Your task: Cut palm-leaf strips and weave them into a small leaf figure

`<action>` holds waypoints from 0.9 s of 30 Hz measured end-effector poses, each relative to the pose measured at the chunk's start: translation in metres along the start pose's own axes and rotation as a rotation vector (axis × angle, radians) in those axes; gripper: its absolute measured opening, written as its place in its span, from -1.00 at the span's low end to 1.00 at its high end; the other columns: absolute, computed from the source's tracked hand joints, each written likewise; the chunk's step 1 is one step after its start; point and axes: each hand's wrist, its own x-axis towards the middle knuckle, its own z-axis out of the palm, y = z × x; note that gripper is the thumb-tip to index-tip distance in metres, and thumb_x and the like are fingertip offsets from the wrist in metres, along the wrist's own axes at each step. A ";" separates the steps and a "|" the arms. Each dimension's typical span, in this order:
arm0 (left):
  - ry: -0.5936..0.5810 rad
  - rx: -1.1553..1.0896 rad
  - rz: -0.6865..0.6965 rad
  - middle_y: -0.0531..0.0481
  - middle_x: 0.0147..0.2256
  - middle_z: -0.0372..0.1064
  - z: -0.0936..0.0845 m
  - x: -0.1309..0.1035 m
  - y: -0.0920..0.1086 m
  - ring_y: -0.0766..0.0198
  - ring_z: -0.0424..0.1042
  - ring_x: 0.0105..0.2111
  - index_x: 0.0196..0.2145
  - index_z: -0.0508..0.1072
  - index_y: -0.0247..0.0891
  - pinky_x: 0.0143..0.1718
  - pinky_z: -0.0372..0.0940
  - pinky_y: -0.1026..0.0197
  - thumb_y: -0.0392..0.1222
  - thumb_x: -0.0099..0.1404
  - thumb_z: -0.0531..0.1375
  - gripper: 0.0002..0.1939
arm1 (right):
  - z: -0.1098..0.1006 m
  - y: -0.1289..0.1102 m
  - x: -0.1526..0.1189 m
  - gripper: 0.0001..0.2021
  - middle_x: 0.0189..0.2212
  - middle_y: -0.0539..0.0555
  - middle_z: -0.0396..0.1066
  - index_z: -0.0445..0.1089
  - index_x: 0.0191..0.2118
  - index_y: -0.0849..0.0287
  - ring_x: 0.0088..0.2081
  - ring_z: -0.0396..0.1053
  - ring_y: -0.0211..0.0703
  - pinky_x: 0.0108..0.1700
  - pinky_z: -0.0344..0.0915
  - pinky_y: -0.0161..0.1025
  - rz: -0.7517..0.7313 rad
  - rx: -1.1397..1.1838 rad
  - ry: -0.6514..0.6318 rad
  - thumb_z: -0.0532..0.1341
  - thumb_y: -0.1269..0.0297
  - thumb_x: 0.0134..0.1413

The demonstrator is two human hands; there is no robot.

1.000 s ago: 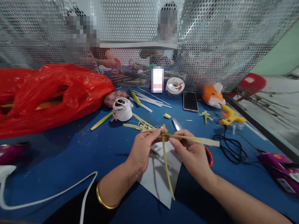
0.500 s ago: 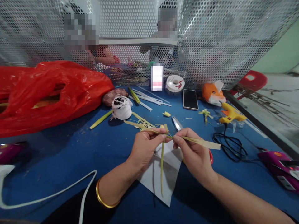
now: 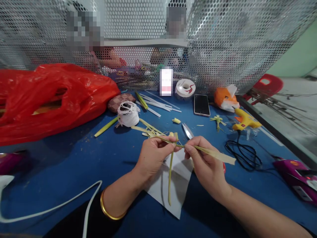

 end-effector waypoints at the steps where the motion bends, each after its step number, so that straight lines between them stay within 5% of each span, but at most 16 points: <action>1: -0.001 -0.002 0.002 -0.01 -0.53 0.54 0.000 0.000 0.000 0.29 0.54 -0.45 -0.41 0.54 -0.31 -0.23 0.38 0.23 -0.40 0.01 0.28 -0.87 | 0.000 0.000 0.000 -0.82 -0.54 -0.07 0.30 0.32 -0.39 0.13 -0.49 0.25 -0.29 -0.42 0.17 -0.28 0.007 0.002 0.004 0.14 0.25 0.26; 16: -0.012 -0.001 -0.020 0.00 -0.52 0.52 -0.003 0.002 -0.002 0.35 0.49 -0.46 -0.39 0.53 -0.32 -0.24 0.32 0.27 -0.38 0.03 0.29 -0.88 | 0.000 -0.003 -0.001 -0.80 -0.57 -0.06 0.28 0.31 -0.42 0.13 -0.51 0.23 -0.27 -0.46 0.16 -0.29 0.011 0.002 -0.012 0.14 0.22 0.25; 20: -0.179 -0.052 -0.052 0.02 -0.53 0.47 -0.011 0.006 -0.002 0.37 0.44 -0.47 -0.32 0.57 -0.33 -0.28 0.30 0.29 -0.26 0.11 0.30 -0.85 | -0.012 -0.004 0.010 -0.71 -0.45 0.01 0.35 0.39 -0.34 0.13 -0.41 0.30 -0.21 -0.32 0.24 -0.23 -0.058 0.159 0.016 0.08 0.06 0.27; 23: -0.312 -0.044 -0.149 0.02 -0.52 0.43 -0.015 0.005 0.001 0.36 0.43 -0.53 -0.29 0.58 -0.33 -0.36 0.29 0.28 -0.20 0.17 0.27 -0.83 | -0.026 -0.005 0.025 -0.44 -0.36 0.09 0.39 0.47 -0.19 0.14 -0.30 0.33 -0.11 -0.18 0.27 -0.14 -0.059 0.282 0.121 -0.09 -0.19 0.25; 25: -0.376 -0.017 -0.228 0.01 -0.51 0.43 -0.015 0.004 0.002 0.36 0.42 -0.56 -0.28 0.58 -0.33 -0.39 0.28 0.27 -0.18 0.19 0.24 -0.80 | -0.034 -0.004 0.035 -0.35 -0.35 0.13 0.43 0.52 -0.25 0.16 -0.26 0.34 -0.08 -0.13 0.26 -0.13 0.055 0.272 0.083 -0.14 -0.23 0.24; 27: -0.418 0.020 -0.276 -0.01 -0.50 0.42 -0.014 0.002 0.003 0.37 0.40 -0.57 -0.29 0.59 -0.35 -0.41 0.27 0.28 -0.14 0.19 0.23 -0.77 | -0.037 -0.003 0.041 -0.43 -0.38 0.14 0.45 0.56 -0.32 0.18 -0.28 0.35 -0.10 -0.16 0.26 -0.16 0.216 0.249 -0.043 0.02 -0.20 0.19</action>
